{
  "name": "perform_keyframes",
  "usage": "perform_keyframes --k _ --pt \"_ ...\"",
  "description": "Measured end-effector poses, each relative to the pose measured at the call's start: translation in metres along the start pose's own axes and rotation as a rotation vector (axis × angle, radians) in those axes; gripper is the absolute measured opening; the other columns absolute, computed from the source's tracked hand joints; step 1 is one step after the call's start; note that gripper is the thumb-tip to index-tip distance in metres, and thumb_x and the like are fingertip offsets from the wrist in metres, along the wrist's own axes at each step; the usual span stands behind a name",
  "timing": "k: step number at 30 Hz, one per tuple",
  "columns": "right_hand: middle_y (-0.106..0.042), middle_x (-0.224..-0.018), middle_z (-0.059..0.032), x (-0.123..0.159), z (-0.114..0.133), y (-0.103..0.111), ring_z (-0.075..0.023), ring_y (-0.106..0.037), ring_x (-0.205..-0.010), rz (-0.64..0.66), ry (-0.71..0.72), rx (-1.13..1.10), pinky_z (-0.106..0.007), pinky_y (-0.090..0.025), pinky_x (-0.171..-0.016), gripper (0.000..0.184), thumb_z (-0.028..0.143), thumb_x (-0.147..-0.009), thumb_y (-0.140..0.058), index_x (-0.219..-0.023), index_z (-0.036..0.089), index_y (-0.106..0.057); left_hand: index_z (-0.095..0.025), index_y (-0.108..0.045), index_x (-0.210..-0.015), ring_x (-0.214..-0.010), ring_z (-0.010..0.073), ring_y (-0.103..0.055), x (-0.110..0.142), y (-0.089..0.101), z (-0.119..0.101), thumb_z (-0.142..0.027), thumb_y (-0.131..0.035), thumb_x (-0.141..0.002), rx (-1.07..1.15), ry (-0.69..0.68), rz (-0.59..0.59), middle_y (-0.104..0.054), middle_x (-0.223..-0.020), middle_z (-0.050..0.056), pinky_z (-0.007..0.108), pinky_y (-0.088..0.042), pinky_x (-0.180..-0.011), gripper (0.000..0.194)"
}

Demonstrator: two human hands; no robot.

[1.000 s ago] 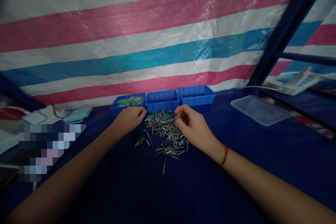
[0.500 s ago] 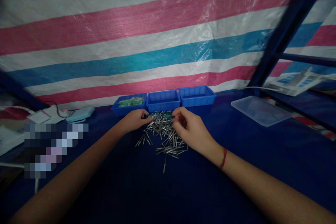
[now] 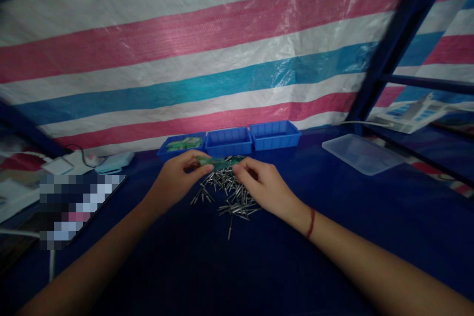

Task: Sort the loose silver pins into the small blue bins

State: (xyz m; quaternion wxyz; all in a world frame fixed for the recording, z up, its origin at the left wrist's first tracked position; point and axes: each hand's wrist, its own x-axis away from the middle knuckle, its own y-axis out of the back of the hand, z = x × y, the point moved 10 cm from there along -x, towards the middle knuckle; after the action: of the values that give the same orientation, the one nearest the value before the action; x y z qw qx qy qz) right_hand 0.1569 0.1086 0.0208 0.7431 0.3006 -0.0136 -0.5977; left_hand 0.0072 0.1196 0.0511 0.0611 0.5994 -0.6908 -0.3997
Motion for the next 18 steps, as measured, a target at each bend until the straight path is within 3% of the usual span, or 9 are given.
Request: perform_keyframes --k 2,4,7,9,11,13,15,18 --pt "-0.057 -0.062 -0.0018 0.002 -0.003 -0.01 -0.0114 -0.05 -0.055 0.08 -0.087 -0.161 -0.026 -0.039 -0.051 0.041 0.045 -0.09 -0.038 -0.069 0.017 -0.06 -0.022 -0.063 -0.085 -0.085 0.0184 -0.062 0.011 -0.01 -0.031 -0.023 -0.056 -0.083 -0.051 -0.202 0.038 -0.068 -0.089 0.002 0.033 -0.043 -0.079 0.007" --pt "-0.059 -0.064 -0.0018 0.005 -0.004 -0.018 -0.0108 -0.051 -0.054 0.128 -0.161 -0.336 -0.025 -0.04 -0.05 0.038 0.047 -0.088 -0.043 -0.072 0.017 -0.061 -0.024 -0.063 -0.085 -0.096 0.0191 -0.059 0.023 -0.019 -0.055 -0.016 -0.054 -0.083 -0.113 -0.396 0.062 -0.067 -0.095 0.001 0.036 -0.038 -0.089 0.012" --pt "-0.06 -0.068 0.0002 0.008 -0.002 -0.018 -0.0098 -0.052 -0.056 0.107 -0.201 -0.519 -0.024 -0.041 -0.052 0.023 0.04 -0.081 -0.058 -0.081 0.018 -0.061 -0.026 -0.062 -0.09 -0.11 0.0213 -0.05 0.033 -0.022 -0.067 -0.007 -0.051 -0.08 -0.146 -0.501 0.012 -0.06 -0.111 0.002 0.04 -0.034 -0.095 0.024" --pt "-0.058 -0.066 0.0017 0.007 -0.002 -0.014 -0.0088 -0.051 -0.055 0.069 -0.187 -0.557 -0.023 -0.04 -0.051 0.02 0.037 -0.078 -0.062 -0.079 0.017 -0.059 -0.026 -0.059 -0.101 -0.114 0.0235 -0.045 0.031 -0.014 -0.061 -0.007 -0.053 -0.078 -0.074 -0.43 -0.084 -0.052 -0.121 0.005 0.04 -0.036 -0.094 0.031" --pt "-0.054 -0.06 0.0037 0.006 -0.002 -0.007 -0.0075 -0.047 -0.052 0.027 -0.143 -0.529 -0.023 -0.038 -0.05 0.02 0.035 -0.077 -0.063 -0.072 0.017 -0.056 -0.025 -0.052 -0.114 -0.105 0.0226 -0.051 0.027 -0.012 -0.044 -0.013 -0.055 -0.078 0.108 -0.266 -0.113 -0.05 -0.121 0.008 0.036 -0.042 -0.085 0.037" --pt "-0.05 -0.057 0.0049 0.004 0.001 0.0 -0.007 -0.044 -0.051 -0.017 -0.075 -0.456 -0.023 -0.036 -0.049 0.021 0.034 -0.078 -0.062 -0.068 0.017 -0.054 -0.021 -0.049 -0.117 -0.084 0.0185 -0.057 0.023 -0.029 -0.024 -0.024 -0.055 -0.081 0.329 -0.056 0.015 -0.057 -0.107 0.009 0.031 -0.046 -0.07 0.037" --pt "-0.052 -0.06 0.0036 0.004 0.007 0.004 -0.008 -0.046 -0.055 -0.044 -0.003 -0.375 -0.023 -0.037 -0.052 0.018 0.032 -0.079 -0.061 -0.069 0.017 -0.057 -0.017 -0.055 -0.108 -0.066 0.0141 -0.056 0.025 -0.052 -0.012 -0.034 -0.054 -0.082 0.468 0.113 0.182 -0.061 -0.087 0.005 0.026 -0.043 -0.059 0.03" --pt "-0.06 -0.072 0.0 0.006 0.013 0.001 -0.0101 -0.052 -0.064 -0.031 0.04 -0.309 -0.025 -0.041 -0.058 0.014 0.031 -0.081 -0.058 -0.077 0.017 -0.061 -0.015 -0.059 -0.089 -0.06 0.012 -0.054 0.027 -0.064 -0.004 -0.035 -0.056 -0.08 0.493 0.206 0.235 -0.059 -0.069 0.001 0.024 -0.041 -0.056 0.022"
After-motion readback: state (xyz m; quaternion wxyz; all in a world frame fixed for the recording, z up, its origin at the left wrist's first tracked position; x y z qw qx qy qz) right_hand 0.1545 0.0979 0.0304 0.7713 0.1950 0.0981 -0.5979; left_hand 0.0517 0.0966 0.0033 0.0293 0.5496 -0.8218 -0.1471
